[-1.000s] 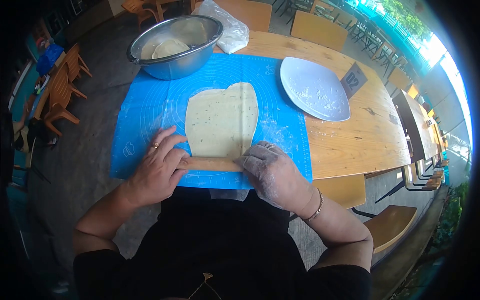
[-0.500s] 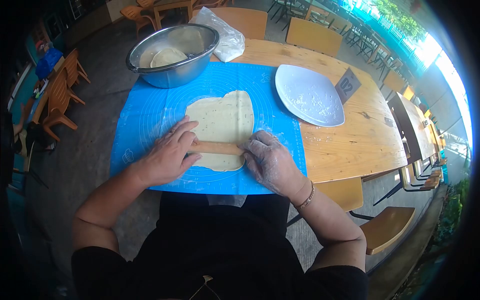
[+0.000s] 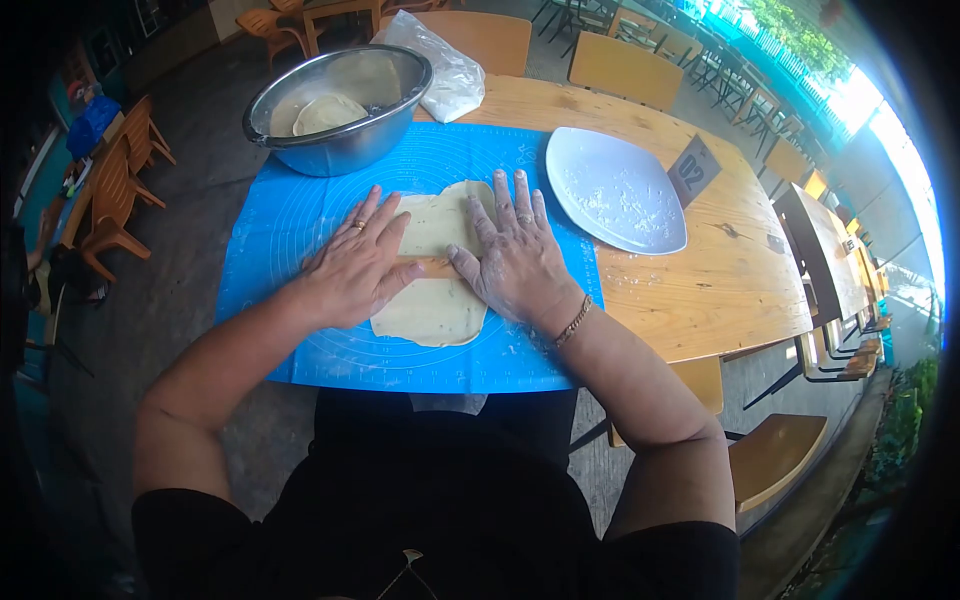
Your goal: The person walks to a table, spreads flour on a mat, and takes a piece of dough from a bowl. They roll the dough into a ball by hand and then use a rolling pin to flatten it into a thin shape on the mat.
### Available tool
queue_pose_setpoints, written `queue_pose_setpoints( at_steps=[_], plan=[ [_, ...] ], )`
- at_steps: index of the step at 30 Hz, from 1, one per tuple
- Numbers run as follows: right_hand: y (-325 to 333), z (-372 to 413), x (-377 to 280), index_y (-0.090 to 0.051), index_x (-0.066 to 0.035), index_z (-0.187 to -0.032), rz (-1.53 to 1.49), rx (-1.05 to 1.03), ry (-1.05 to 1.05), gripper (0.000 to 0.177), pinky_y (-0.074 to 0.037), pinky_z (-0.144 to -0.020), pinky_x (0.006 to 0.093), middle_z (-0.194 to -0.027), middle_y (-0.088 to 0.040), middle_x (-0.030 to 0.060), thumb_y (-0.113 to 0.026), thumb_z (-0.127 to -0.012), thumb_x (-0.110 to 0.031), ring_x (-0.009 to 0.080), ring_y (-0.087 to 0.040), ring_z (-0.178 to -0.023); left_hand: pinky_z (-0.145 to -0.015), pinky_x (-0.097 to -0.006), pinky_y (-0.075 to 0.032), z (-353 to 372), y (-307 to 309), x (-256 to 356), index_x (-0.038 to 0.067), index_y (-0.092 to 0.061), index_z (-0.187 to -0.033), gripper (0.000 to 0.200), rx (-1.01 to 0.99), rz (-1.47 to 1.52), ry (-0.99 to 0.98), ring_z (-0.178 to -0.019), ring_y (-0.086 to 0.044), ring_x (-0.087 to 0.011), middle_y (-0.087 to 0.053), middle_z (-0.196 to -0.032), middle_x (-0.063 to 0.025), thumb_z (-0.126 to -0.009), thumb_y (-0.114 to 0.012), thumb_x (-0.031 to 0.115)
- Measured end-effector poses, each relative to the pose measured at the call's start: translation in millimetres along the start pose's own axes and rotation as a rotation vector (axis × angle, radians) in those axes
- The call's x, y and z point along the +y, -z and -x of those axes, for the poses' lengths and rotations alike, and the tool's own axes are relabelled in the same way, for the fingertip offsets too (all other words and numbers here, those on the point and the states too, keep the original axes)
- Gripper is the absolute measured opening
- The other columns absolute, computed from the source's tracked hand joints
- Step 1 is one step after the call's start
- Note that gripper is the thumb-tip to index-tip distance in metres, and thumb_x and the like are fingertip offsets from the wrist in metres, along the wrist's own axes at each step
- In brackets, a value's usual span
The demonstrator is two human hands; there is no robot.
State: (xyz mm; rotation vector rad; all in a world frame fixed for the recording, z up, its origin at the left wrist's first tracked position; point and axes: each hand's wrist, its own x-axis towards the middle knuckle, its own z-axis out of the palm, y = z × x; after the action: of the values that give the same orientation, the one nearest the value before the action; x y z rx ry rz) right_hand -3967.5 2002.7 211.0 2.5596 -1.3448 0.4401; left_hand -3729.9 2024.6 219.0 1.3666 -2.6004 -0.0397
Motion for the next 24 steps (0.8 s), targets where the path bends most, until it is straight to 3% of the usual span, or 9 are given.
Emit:
queue_pose_setpoints(
  at_steps=[4,6,12,16,18,22,24],
  plan=[
    [-11.9,-24.9,7.0,-0.042,-0.003,-0.143,0.080,-0.061,-0.080,0.067,-0.015,-0.116,0.0544,-0.153,-0.023,0.0292,-0.036,-0.097,-0.052,0.0474,-0.014,-0.143,-0.118,-0.0479,-0.014,-20.0,0.3,-7.0,-0.012,-0.034,-0.141,0.080,-0.052,-0.004,0.139,-0.144,-0.014,-0.0458,-0.026,-0.149,-0.0330,-0.099,-0.031,0.057],
    [-17.1,-36.7,12.5,-0.039,-0.005,-0.146,0.066,-0.090,-0.110,0.067,-0.013,-0.117,0.0543,-0.154,-0.021,0.0289,-0.036,-0.097,-0.051,0.0474,-0.012,-0.144,-0.117,-0.0471,-0.019,-28.3,-1.8,-10.5,-0.010,-0.037,-0.139,0.069,-0.042,-0.062,0.193,-0.143,-0.019,-0.0435,-0.030,-0.148,-0.0298,-0.101,-0.034,0.047],
    [-25.0,-68.8,25.1,-0.030,-0.007,-0.150,0.057,-0.191,-0.221,0.074,-0.010,-0.118,0.0522,-0.156,-0.014,0.0285,-0.037,-0.095,-0.056,0.0468,-0.007,-0.145,-0.115,-0.0462,-0.025,-46.2,9.5,-24.4,-0.005,-0.043,-0.136,0.058,-0.057,0.091,0.173,-0.137,-0.032,-0.0425,-0.039,-0.144,-0.0249,-0.101,-0.037,0.041],
    [-17.1,-80.0,22.9,-0.026,-0.011,-0.152,0.038,-0.331,-0.325,0.078,-0.011,-0.118,0.0511,-0.157,-0.009,0.0265,-0.035,-0.094,-0.063,0.0438,-0.002,-0.146,-0.115,-0.0458,-0.025,-48.0,9.5,-23.7,-0.005,-0.042,-0.137,0.058,-0.059,0.074,0.179,-0.137,-0.032,-0.0426,-0.039,-0.145,-0.0240,-0.101,-0.036,0.040],
    [-19.1,-72.3,21.2,-0.026,-0.010,-0.152,0.022,-0.285,-0.298,0.080,-0.011,-0.118,0.0513,-0.157,-0.011,0.0277,-0.034,-0.093,-0.064,0.0453,-0.004,-0.146,-0.114,-0.0475,-0.024,-40.9,2.6,-19.3,-0.003,-0.044,-0.136,0.062,0.031,-0.010,0.180,-0.134,-0.035,-0.0431,-0.041,-0.142,-0.0247,-0.101,-0.034,0.047],
    [-7.0,-33.0,3.8,-0.026,-0.007,-0.151,-0.024,-0.170,-0.236,0.085,-0.012,-0.117,0.0523,-0.155,-0.014,0.0295,-0.030,-0.092,-0.068,0.0476,-0.008,-0.145,-0.116,-0.0471,-0.021,-12.7,-4.4,-0.4,-0.006,-0.039,-0.140,0.063,0.076,-0.080,0.146,-0.140,-0.026,-0.0420,-0.031,-0.150,-0.0251,-0.102,-0.034,0.043],
    [-0.2,-6.4,-5.3,-0.027,-0.004,-0.150,-0.004,-0.127,-0.192,0.084,-0.013,-0.117,0.0538,-0.154,-0.017,0.0309,-0.031,-0.094,-0.066,0.0494,-0.010,-0.143,-0.117,-0.0479,-0.015,3.3,2.0,10.4,-0.011,-0.033,-0.141,0.073,-0.045,0.062,0.117,-0.144,-0.017,-0.0424,-0.026,-0.150,-0.0302,-0.100,-0.032,0.049]
  ],
)
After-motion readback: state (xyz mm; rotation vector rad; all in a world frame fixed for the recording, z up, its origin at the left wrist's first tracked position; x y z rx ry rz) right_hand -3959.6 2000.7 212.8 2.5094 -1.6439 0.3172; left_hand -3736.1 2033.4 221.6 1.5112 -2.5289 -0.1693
